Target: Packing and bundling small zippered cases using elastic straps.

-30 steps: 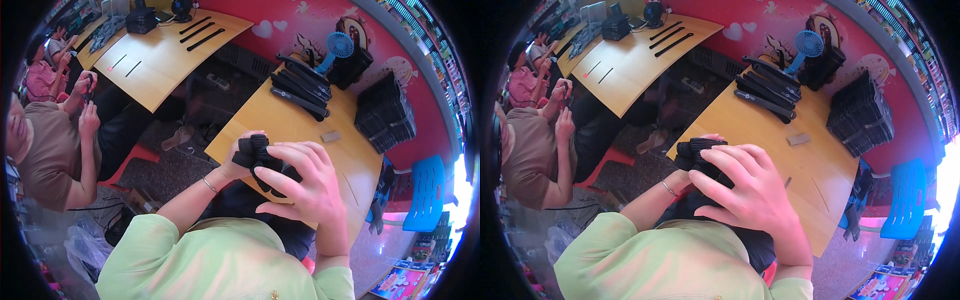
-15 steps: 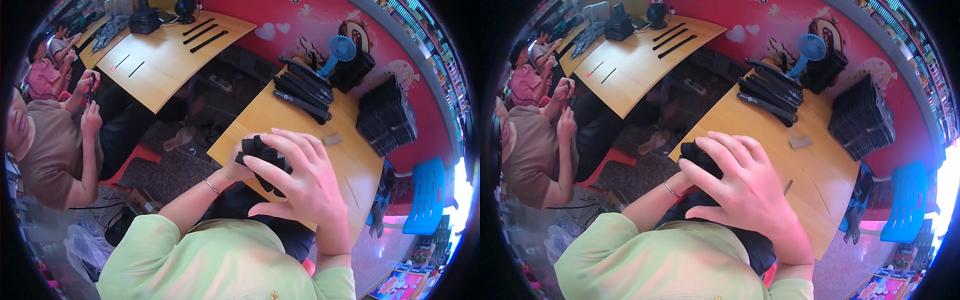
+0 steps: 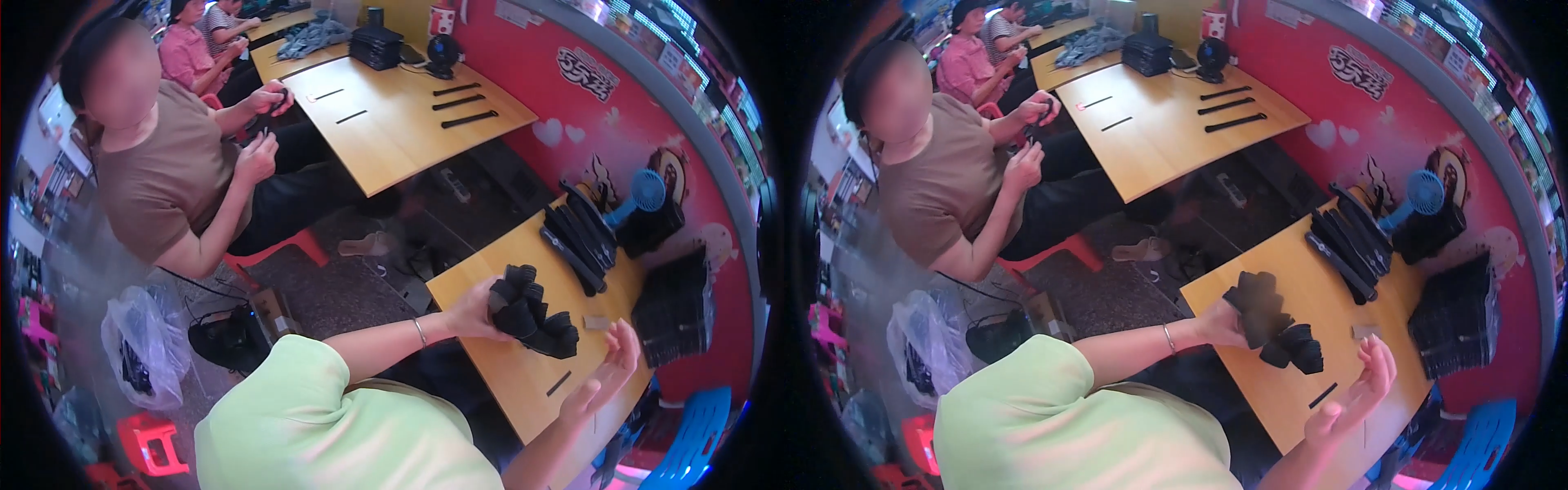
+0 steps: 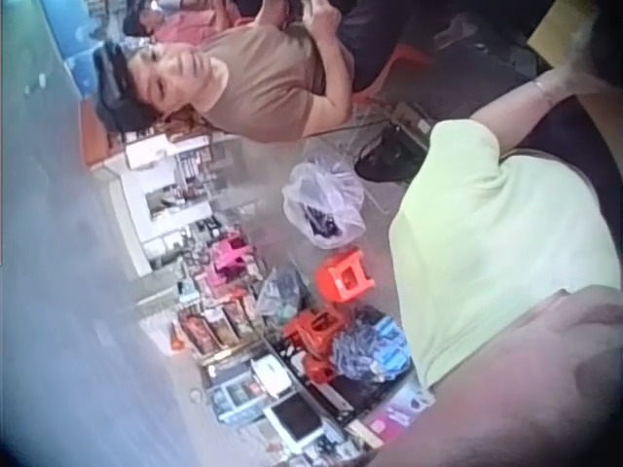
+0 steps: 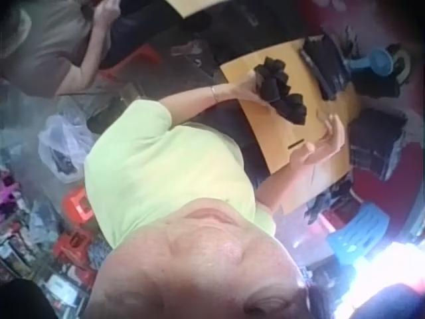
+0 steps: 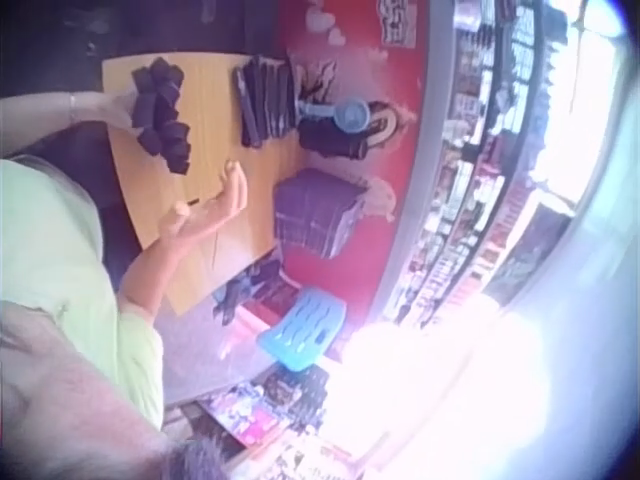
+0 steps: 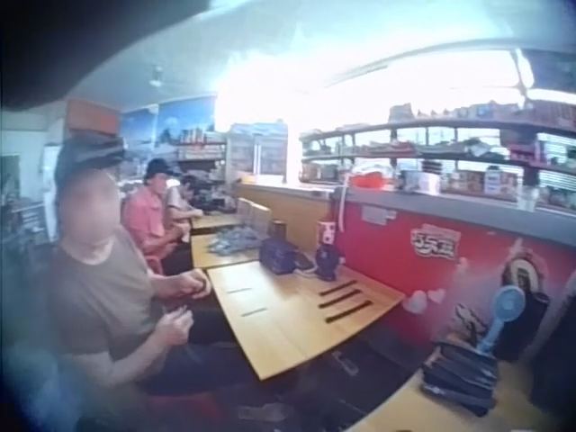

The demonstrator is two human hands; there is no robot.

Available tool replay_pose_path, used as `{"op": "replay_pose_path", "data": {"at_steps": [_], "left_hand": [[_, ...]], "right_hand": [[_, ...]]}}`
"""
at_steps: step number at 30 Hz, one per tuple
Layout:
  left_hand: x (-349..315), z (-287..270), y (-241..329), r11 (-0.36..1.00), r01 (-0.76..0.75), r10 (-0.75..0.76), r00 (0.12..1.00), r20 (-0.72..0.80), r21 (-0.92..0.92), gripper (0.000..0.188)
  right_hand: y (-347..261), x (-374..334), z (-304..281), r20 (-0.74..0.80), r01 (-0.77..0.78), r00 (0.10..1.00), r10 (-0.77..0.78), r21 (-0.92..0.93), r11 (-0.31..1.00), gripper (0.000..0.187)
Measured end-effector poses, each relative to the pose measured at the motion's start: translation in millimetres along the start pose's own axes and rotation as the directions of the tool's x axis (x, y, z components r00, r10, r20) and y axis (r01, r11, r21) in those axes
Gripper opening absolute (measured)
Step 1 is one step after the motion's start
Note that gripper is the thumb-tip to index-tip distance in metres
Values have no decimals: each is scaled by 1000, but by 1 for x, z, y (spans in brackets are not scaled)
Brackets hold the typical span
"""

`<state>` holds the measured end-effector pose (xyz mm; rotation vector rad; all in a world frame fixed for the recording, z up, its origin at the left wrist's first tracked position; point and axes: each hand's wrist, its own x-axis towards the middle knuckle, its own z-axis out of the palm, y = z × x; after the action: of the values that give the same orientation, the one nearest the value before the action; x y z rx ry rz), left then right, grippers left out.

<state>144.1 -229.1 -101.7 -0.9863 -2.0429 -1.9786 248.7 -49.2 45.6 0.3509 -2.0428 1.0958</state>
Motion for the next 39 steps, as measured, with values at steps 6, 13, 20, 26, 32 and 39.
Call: {"op": "replay_pose_path", "data": {"at_steps": [6,13,20,26,32,39], "left_hand": [[-6,-11,5,991,113,-121,986,-119,-74,84],[2,6,-17,931,214,-239,970,-51,-297,78],[3,-2,3,959,212,-224,974,-44,-187,64],[2,-2,12,929,303,-316,949,-27,-215,59],[8,-2,50,885,312,-340,940,-24,-345,65],[6,3,44,944,294,-300,954,-21,-151,78]], "right_hand": [[42,-66,30,51,-384,923,381,58,922,69],[71,-123,54,61,-512,857,512,220,830,63],[58,-121,54,5,-494,869,494,-44,869,78],[59,-125,48,9,-494,868,496,-77,866,82],[42,-86,39,30,-435,900,434,107,894,93],[43,-45,39,67,-357,934,351,151,922,108]]}}
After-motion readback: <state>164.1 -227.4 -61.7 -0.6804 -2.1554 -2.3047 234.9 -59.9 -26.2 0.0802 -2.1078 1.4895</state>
